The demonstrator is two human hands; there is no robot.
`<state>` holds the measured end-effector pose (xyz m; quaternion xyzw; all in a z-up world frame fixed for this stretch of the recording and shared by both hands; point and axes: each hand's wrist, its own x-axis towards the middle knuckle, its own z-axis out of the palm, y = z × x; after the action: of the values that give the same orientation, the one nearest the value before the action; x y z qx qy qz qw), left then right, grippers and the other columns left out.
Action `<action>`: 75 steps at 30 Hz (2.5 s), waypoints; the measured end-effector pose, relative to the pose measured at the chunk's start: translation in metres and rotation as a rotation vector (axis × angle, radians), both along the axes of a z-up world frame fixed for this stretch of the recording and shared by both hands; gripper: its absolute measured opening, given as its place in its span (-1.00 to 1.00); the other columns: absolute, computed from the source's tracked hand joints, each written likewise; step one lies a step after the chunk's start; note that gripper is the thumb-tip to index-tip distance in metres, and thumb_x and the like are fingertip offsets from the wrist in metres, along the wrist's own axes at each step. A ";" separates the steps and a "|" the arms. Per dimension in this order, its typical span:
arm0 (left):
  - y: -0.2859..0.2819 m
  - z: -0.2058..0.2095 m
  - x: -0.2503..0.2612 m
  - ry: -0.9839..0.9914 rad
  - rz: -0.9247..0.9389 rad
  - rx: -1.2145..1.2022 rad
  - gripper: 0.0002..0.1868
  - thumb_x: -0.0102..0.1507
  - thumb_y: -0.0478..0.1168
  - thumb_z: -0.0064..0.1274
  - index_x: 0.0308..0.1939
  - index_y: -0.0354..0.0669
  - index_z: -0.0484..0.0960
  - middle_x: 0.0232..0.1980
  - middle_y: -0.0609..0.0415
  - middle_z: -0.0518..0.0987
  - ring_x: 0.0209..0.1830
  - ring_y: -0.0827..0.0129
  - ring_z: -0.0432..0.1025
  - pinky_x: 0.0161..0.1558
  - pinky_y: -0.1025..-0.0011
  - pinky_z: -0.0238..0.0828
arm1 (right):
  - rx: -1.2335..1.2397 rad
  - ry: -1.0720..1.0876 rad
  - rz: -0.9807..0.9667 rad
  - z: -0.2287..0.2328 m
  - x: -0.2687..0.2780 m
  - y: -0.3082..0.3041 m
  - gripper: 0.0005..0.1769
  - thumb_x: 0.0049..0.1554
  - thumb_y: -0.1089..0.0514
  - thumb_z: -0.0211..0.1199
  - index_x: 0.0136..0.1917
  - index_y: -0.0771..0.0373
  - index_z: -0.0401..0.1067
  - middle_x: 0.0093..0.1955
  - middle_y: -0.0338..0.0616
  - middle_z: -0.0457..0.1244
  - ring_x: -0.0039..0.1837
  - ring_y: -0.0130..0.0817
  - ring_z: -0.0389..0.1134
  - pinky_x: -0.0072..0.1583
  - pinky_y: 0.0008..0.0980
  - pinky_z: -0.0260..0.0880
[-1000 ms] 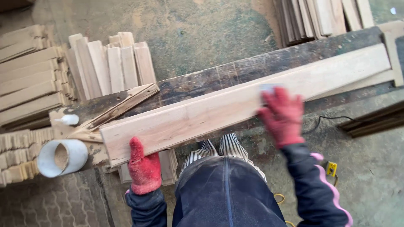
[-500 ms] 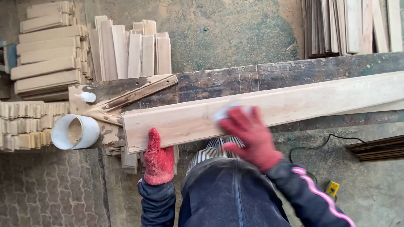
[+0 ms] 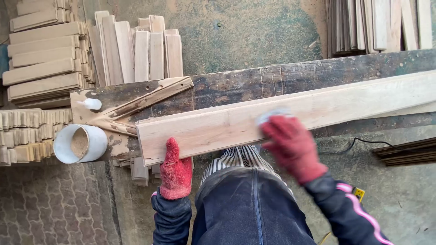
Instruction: Sanding a wooden plank manually using sandpaper in a workshop.
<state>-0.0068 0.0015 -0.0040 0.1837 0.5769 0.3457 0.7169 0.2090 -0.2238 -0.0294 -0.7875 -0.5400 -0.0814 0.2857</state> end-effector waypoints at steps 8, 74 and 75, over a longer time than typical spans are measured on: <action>0.005 -0.057 -0.017 0.439 -0.218 0.741 -0.20 0.24 -0.11 0.25 0.46 -0.28 0.22 0.35 -0.26 0.46 0.31 0.02 0.47 0.29 0.22 0.48 | -0.126 -0.164 -0.399 -0.059 0.047 -0.067 -0.82 0.27 -0.11 0.37 0.14 -0.18 0.61 0.18 -0.39 0.44 0.15 -0.27 0.44 0.16 -0.30 0.46; 0.038 -0.025 -0.011 -0.501 -0.193 0.003 -0.17 0.28 0.40 -0.19 0.38 -0.12 0.38 0.31 -0.05 0.48 0.23 0.19 0.40 0.40 0.06 0.16 | 0.077 -0.034 -0.147 0.074 -0.056 0.159 -0.75 0.30 0.05 0.22 0.14 0.24 0.45 0.16 0.06 0.31 0.24 0.10 0.35 0.34 0.17 0.33; 0.037 -0.018 -0.007 -0.452 -0.132 -0.020 -0.41 0.37 0.30 -0.12 0.20 -0.03 0.60 0.12 -0.01 0.64 0.12 0.18 0.51 0.37 -0.08 0.22 | 0.055 0.004 -0.219 0.065 -0.051 0.149 -0.70 0.31 0.03 0.22 0.21 0.23 0.43 0.25 0.03 0.31 0.33 0.10 0.34 0.40 0.16 0.26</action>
<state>-0.0143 0.0383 -0.0220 0.1319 0.3918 0.3249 0.8506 0.1581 -0.0747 0.0353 -0.8339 -0.4475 -0.1251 0.2977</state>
